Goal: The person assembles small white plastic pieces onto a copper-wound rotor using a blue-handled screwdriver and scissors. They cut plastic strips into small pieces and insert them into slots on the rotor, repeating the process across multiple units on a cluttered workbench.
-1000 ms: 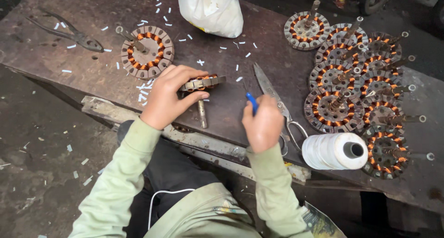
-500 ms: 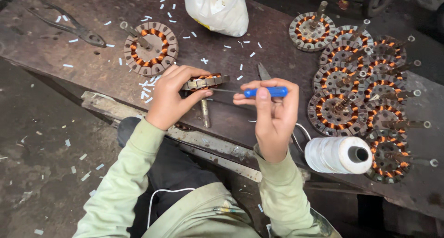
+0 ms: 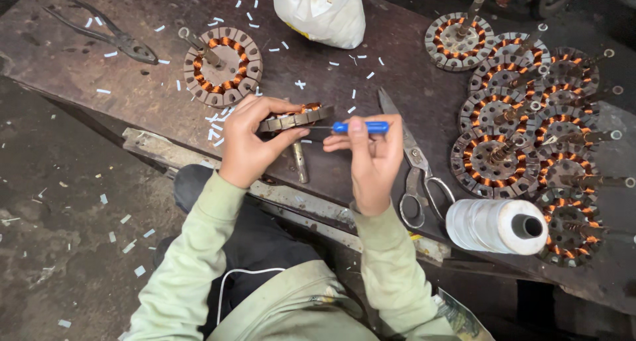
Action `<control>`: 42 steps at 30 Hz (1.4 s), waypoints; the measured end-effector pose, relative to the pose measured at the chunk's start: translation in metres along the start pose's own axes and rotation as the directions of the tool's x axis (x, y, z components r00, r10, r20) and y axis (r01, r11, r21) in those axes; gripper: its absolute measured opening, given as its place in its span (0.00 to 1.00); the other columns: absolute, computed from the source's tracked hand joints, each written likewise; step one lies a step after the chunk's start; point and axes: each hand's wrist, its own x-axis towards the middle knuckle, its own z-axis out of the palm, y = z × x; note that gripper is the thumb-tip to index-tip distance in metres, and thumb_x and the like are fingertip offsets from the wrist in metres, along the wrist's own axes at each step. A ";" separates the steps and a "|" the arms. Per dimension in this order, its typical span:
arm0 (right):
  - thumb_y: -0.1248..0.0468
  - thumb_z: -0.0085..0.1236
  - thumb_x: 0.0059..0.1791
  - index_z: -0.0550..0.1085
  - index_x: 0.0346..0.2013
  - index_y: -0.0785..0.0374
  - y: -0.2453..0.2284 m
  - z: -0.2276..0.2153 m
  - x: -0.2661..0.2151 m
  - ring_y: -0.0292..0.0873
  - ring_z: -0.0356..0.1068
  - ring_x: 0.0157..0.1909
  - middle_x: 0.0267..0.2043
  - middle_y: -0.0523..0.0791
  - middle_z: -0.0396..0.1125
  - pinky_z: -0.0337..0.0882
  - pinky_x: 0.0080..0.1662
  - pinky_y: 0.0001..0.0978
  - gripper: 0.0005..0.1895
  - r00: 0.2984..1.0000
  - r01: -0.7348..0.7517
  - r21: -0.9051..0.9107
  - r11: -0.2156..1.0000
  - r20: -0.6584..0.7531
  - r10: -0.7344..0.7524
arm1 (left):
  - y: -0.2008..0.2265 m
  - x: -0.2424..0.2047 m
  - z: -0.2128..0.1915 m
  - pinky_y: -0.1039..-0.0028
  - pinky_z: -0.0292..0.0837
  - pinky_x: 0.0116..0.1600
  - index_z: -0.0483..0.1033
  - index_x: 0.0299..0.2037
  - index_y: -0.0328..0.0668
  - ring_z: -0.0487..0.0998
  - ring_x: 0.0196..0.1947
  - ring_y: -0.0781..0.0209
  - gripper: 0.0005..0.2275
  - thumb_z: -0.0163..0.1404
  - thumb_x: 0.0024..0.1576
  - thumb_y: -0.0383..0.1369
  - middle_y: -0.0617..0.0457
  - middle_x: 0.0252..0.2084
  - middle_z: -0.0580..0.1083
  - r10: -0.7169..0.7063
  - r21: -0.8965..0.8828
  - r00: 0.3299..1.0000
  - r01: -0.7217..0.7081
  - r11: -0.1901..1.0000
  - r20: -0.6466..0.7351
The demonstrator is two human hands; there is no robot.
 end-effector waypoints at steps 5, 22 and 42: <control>0.67 0.47 0.61 0.60 0.46 0.68 -0.018 0.002 -0.008 0.46 0.75 0.39 0.42 0.54 0.68 0.80 0.43 0.38 0.07 0.996 0.086 -0.044 0.995 0.002 -0.086 | 0.002 -0.004 0.005 0.69 0.72 0.48 0.81 0.42 0.38 0.78 0.41 0.55 0.14 0.69 0.48 0.29 0.50 0.41 0.79 -0.044 -0.024 0.999 0.044 0.999 -0.030; 0.60 0.47 0.62 0.57 0.45 0.63 -0.018 -0.011 0.016 0.47 0.75 0.35 0.38 0.53 0.69 0.79 0.38 0.38 0.11 0.997 0.061 0.053 0.997 -0.048 -0.059 | 0.007 -0.001 -0.007 0.68 0.69 0.53 0.79 0.51 0.37 0.77 0.45 0.57 0.18 0.67 0.51 0.29 0.53 0.43 0.79 0.003 -0.043 0.999 -0.001 0.999 0.046; 0.71 0.63 0.52 0.67 0.39 0.68 -0.041 0.053 -0.028 0.57 0.72 0.42 0.45 0.56 0.66 0.72 0.45 0.44 0.11 0.719 0.694 -0.588 0.415 0.590 -0.366 | -0.001 -0.006 -0.007 0.69 0.69 0.48 0.82 0.52 0.39 0.73 0.41 0.54 0.18 0.64 0.50 0.25 0.50 0.38 0.74 -0.021 -0.059 0.997 0.025 0.998 0.069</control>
